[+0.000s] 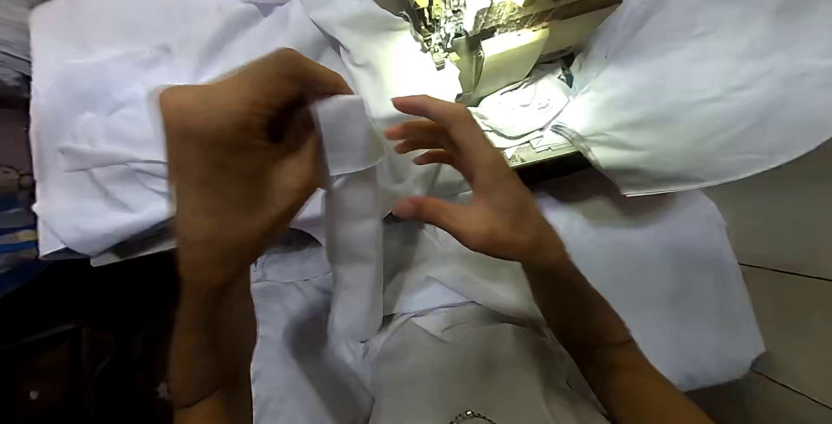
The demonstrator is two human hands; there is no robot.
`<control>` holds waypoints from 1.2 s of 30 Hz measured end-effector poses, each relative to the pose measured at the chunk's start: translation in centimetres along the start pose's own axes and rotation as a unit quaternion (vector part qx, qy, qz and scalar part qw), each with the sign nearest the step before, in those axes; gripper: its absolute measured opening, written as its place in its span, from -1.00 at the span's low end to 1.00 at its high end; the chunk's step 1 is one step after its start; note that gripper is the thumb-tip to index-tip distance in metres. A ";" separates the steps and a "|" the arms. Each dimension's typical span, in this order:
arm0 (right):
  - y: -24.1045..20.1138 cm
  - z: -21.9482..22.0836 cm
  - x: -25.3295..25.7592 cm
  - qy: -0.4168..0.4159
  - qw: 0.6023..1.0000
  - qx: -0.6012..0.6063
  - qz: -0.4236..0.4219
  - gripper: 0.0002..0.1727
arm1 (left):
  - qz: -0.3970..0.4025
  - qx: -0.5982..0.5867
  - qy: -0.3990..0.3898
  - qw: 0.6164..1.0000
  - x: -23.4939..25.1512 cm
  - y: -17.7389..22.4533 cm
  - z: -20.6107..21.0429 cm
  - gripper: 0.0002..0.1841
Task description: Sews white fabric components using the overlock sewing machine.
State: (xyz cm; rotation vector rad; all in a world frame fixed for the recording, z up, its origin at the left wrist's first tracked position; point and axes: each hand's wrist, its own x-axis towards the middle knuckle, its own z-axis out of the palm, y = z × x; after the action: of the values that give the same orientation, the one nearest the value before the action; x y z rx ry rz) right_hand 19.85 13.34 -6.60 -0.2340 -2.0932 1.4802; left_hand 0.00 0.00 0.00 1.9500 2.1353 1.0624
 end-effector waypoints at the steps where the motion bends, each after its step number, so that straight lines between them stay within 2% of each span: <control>1: 1.0 1.7 0.3 0.019 1.000 0.008 0.009 -0.15 | 0.004 0.030 0.002 1.000 0.4 0.7 1.1 -0.85; 2: 1.7 2.8 0.5 0.046 0.999 0.006 0.007 -0.26 | 0.008 0.046 0.007 0.999 0.2 0.8 1.8 -0.87; 5: 1.8 4.3 1.0 0.109 0.994 -0.025 -0.016 -0.81 | 0.010 0.052 -0.009 0.999 0.5 0.4 1.5 -0.82; 6: 1.4 4.3 1.2 0.117 0.992 -0.031 -0.030 -0.89 | 0.009 0.051 -0.013 0.999 0.8 0.2 1.0 -0.78; 11: 0.5 3.5 2.5 0.109 0.990 0.045 -0.078 -0.86 | 0.009 -0.049 -0.008 0.999 1.8 -0.4 -0.6 -0.86; 13: 0.5 3.2 3.0 0.073 0.988 0.123 -0.064 -0.61 | 0.006 -0.075 -0.001 0.997 1.6 -0.4 0.1 -0.88; 16: 0.6 3.0 3.5 0.010 0.974 0.221 -0.040 -0.21 | -0.021 -0.040 0.048 0.998 0.9 -0.2 1.0 -0.75; 17: 0.4 3.1 3.6 0.010 0.973 0.230 -0.024 -0.25 | -0.025 -0.026 0.059 0.998 0.8 -0.2 0.9 -0.69; 19: -0.2 3.6 3.9 0.044 0.975 0.219 -0.008 -0.56 | -0.024 -0.028 0.063 0.997 0.5 -0.4 -0.1 -0.63; 21: -0.9 4.0 4.1 0.060 0.975 0.213 -0.018 -0.84 | -0.011 -0.041 0.026 0.999 0.8 -0.5 -2.5 -0.83; 22: -1.4 4.1 4.1 0.059 0.974 0.218 -0.030 -0.90 | -0.002 -0.048 0.006 0.999 1.2 -0.8 -3.8 -0.86; 24: -2.4 4.0 4.1 0.060 0.975 0.208 -0.055 -0.87 | 0.023 -0.065 -0.030 0.997 2.2 -1.8 -5.9 -0.84; 26: -2.6 3.7 4.0 0.077 0.975 0.204 -0.038 -0.82 | 0.055 -0.074 -0.054 0.994 4.1 -2.7 -5.9 -0.84; 29: 0.3 3.3 3.4 0.133 0.967 0.204 0.074 -0.75 | 0.088 -0.037 -0.103 0.990 7.5 -4.4 -2.0 -0.76; 31: 3.1 3.2 2.5 0.177 0.954 0.189 0.151 -0.75 | 0.063 -0.012 -0.118 0.991 8.8 -6.2 1.6 -0.74; 33: 5.1 3.1 1.3 0.209 0.952 0.146 0.168 -0.79 | 0.031 0.006 -0.134 0.990 9.3 -7.2 4.2 -0.77; 36: 5.9 2.9 0.0 0.242 0.951 0.101 0.166 -0.77 | 0.015 -0.003 -0.168 0.986 9.3 -7.3 5.9 -0.80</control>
State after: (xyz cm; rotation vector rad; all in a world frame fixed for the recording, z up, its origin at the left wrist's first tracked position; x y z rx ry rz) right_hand 17.31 13.16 -12.65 -0.8149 -1.5482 1.6119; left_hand -5.28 11.26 -4.60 1.9961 1.9230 0.6804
